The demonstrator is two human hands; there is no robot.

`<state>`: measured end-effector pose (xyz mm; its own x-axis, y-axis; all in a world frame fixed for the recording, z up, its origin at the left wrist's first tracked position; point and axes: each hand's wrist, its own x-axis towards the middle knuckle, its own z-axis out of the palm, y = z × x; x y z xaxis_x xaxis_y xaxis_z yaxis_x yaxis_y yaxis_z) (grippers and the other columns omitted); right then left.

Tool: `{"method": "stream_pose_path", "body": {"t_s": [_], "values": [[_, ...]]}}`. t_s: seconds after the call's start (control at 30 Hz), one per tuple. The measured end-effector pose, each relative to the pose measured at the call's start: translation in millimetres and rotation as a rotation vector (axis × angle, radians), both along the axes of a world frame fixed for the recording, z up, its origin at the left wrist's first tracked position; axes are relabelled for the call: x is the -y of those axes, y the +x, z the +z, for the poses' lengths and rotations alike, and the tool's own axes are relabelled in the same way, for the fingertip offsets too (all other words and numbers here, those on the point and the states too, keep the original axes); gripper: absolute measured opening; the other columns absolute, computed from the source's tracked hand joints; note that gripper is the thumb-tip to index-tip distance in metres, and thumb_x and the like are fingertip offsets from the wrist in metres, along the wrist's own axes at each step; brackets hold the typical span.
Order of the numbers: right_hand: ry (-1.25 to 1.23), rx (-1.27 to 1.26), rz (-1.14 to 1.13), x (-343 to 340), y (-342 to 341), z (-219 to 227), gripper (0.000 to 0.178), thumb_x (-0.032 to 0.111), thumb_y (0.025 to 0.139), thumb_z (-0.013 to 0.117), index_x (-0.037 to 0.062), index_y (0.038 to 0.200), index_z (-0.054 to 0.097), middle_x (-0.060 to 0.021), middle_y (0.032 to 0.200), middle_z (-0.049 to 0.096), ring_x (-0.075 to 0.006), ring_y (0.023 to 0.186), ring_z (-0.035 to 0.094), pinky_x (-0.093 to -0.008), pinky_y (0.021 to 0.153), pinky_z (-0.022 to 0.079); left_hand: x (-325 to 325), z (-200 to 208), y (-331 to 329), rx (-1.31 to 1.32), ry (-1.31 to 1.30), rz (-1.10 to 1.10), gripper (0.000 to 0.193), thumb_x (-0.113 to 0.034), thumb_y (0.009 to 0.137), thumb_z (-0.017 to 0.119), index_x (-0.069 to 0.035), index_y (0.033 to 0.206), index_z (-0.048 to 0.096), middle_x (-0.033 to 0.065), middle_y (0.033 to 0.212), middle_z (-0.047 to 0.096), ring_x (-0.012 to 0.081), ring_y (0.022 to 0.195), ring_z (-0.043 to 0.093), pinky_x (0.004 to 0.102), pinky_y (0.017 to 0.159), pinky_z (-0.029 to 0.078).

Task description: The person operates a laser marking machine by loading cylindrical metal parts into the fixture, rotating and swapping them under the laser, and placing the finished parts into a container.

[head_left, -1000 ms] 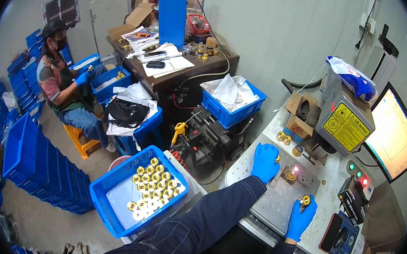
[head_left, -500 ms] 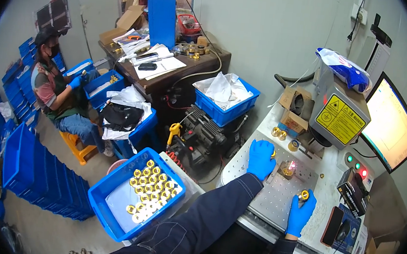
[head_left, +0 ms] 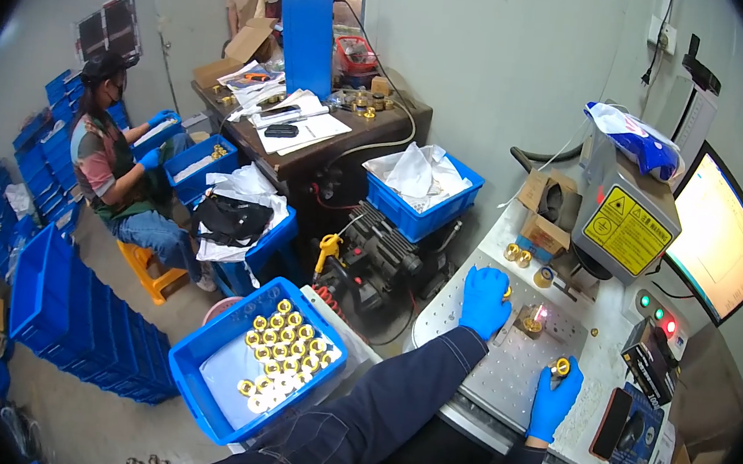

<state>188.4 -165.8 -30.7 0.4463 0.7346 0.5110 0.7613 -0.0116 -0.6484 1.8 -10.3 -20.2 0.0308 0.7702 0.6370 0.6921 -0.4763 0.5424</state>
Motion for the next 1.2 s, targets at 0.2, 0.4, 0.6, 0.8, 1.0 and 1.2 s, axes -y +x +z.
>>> {"method": "stream_pose_path", "body": {"t_s": [0.2, 0.4, 0.6, 0.8, 1.0, 1.2], "values": [[0.014, 0.017, 0.012, -0.6, 3.0, -3.9, 0.049, 0.01, 0.083, 0.069, 0.0002, 0.128, 0.053, -0.0167, 0.121, 0.057, -0.0316, 0.11, 0.056, -0.0397, 0.097, 0.043, 0.9, 1.2, -0.1, -0.002, -0.055, -0.012, 0.028, -0.015, 0.069, 0.067, -0.008, 0.094, 0.055, 0.0122, 0.102, 0.055, 0.0324, 0.111, 0.05, 0.0512, 0.11, 0.027], [0.013, -0.012, 0.019, -0.3, 0.1, -2.7, 0.049, 0.009, 0.084, 0.068, -0.0009, 0.129, 0.052, -0.0165, 0.122, 0.057, -0.0304, 0.111, 0.056, -0.0387, 0.097, 0.043, -0.1, -1.8, 0.0, 0.043, 0.042, 0.014, 0.025, -0.016, 0.07, 0.067, -0.009, 0.089, 0.054, 0.0131, 0.096, 0.054, 0.034, 0.104, 0.051, 0.0514, 0.105, 0.031], [0.033, 0.041, 0.028, 1.6, 4.3, -5.9, 0.048, 0.007, 0.085, 0.067, -0.0015, 0.129, 0.052, -0.0163, 0.123, 0.056, -0.0295, 0.113, 0.055, -0.0377, 0.098, 0.042, 2.9, 2.0, 0.4, 0.023, -0.047, -0.002, 0.028, -0.015, 0.068, 0.066, -0.008, 0.093, 0.056, 0.0137, 0.1, 0.054, 0.0339, 0.108, 0.051, 0.0514, 0.107, 0.031], [0.005, 0.018, 0.028, 1.4, -0.5, -2.5, 0.048, 0.008, 0.085, 0.066, -0.0012, 0.13, 0.051, -0.0159, 0.123, 0.056, -0.0295, 0.114, 0.055, -0.0377, 0.099, 0.042, 2.1, 0.0, -2.6, 0.026, -0.053, -0.006, 0.027, -0.016, 0.068, 0.066, -0.008, 0.092, 0.056, 0.0138, 0.1, 0.054, 0.034, 0.108, 0.051, 0.0513, 0.107, 0.031], [0.014, 0.015, 0.02, -0.1, 1.4, -1.0, 0.049, 0.008, 0.085, 0.067, -0.0009, 0.13, 0.051, -0.0162, 0.123, 0.056, -0.0297, 0.114, 0.055, -0.0378, 0.1, 0.042, -1.8, -0.1, 0.5, 0.01, -0.031, 0.003, 0.029, -0.019, 0.07, 0.068, -0.009, 0.094, 0.055, 0.0135, 0.099, 0.054, 0.0335, 0.105, 0.05, 0.0503, 0.106, 0.031], [0.019, 0.027, 0.02, -0.8, 3.3, -4.6, 0.048, 0.008, 0.085, 0.067, -0.0011, 0.13, 0.051, -0.0163, 0.124, 0.056, -0.0298, 0.115, 0.055, -0.038, 0.1, 0.042, -1.1, -1.1, -0.2, 0.01, -0.033, 0.004, 0.028, -0.019, 0.07, 0.068, -0.009, 0.093, 0.056, 0.0128, 0.099, 0.054, 0.0334, 0.105, 0.05, 0.0501, 0.106, 0.031]]}}
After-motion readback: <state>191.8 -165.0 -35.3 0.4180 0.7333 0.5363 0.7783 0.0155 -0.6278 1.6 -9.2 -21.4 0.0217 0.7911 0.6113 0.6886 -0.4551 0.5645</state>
